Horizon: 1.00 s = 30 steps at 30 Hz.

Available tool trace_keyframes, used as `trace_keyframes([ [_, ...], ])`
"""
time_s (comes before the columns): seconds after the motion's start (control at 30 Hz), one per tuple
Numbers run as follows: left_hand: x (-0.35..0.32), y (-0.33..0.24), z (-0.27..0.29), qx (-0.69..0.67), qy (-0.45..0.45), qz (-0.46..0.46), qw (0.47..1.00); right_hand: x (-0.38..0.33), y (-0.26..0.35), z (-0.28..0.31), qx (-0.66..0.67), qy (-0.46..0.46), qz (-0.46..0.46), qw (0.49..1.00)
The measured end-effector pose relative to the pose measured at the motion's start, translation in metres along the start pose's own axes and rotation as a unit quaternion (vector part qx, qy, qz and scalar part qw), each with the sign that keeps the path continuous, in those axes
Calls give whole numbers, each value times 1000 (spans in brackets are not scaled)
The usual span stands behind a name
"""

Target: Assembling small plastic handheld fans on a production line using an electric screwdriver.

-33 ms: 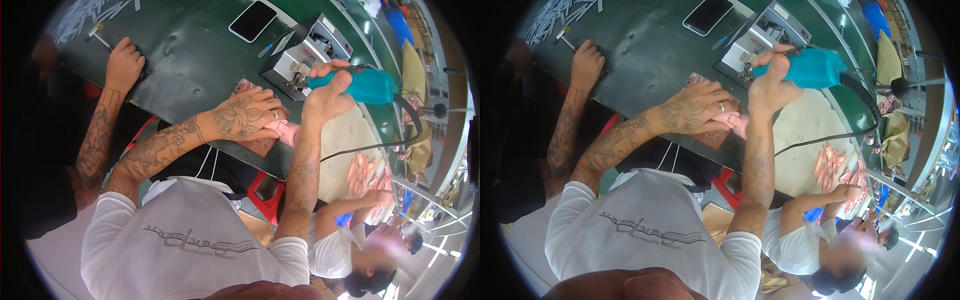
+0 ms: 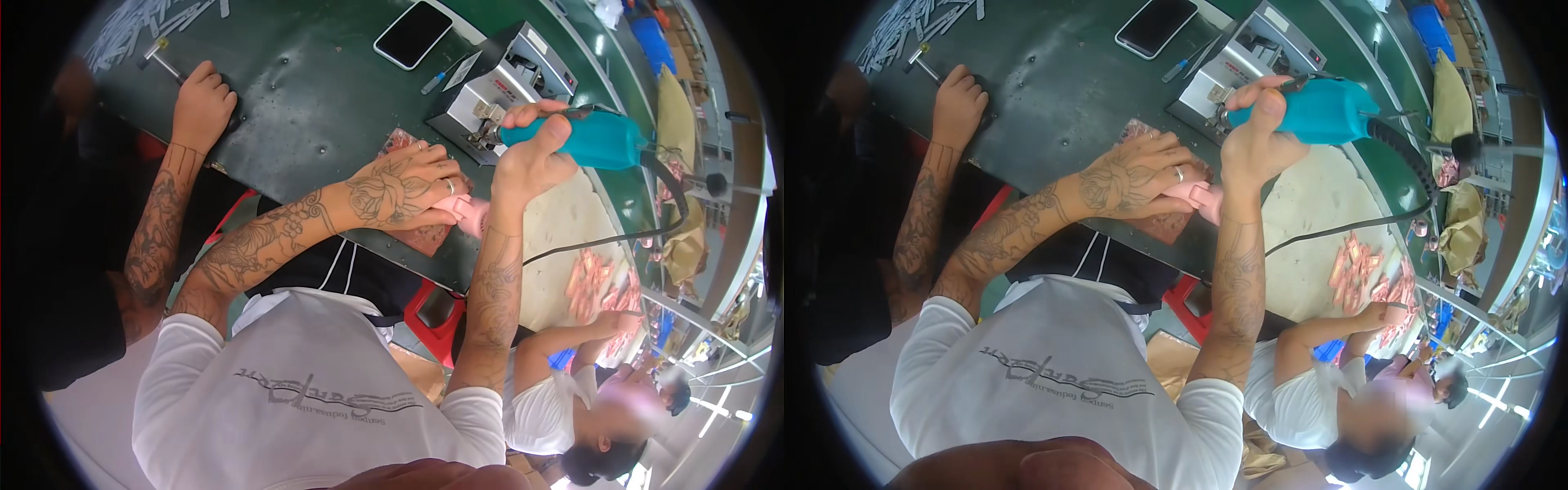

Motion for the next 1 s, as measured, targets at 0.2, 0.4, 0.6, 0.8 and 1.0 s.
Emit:
trace_keyframes([
  [0.2,-2,2,-5,18,2,14,1000,-14,17,-1,-15,-7,-91,996],
  [0.4,0,-1,-2,34,-13,2,999,-45,52,30,-28,-44,-64,997],
  [0.6,1,0,0,41,-4,4,999,-53,53,38,-30,-42,-79,995],
  [0.8,0,0,-2,30,-1,14,999,-58,49,39,-28,-31,-80,996],
  [1.0,1,-2,-2,47,-23,-7,999,-63,42,38,-2,-35,-118,992],
])
Point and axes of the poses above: each hand's wrist, its own x-axis towards the middle knuckle, its own z-axis out of the back of the hand, y = z × x, the point moved 1 cm from there along x, towards the middle knuckle, and after that the axes turned 5 degrees about z, right-handed, at the moved point
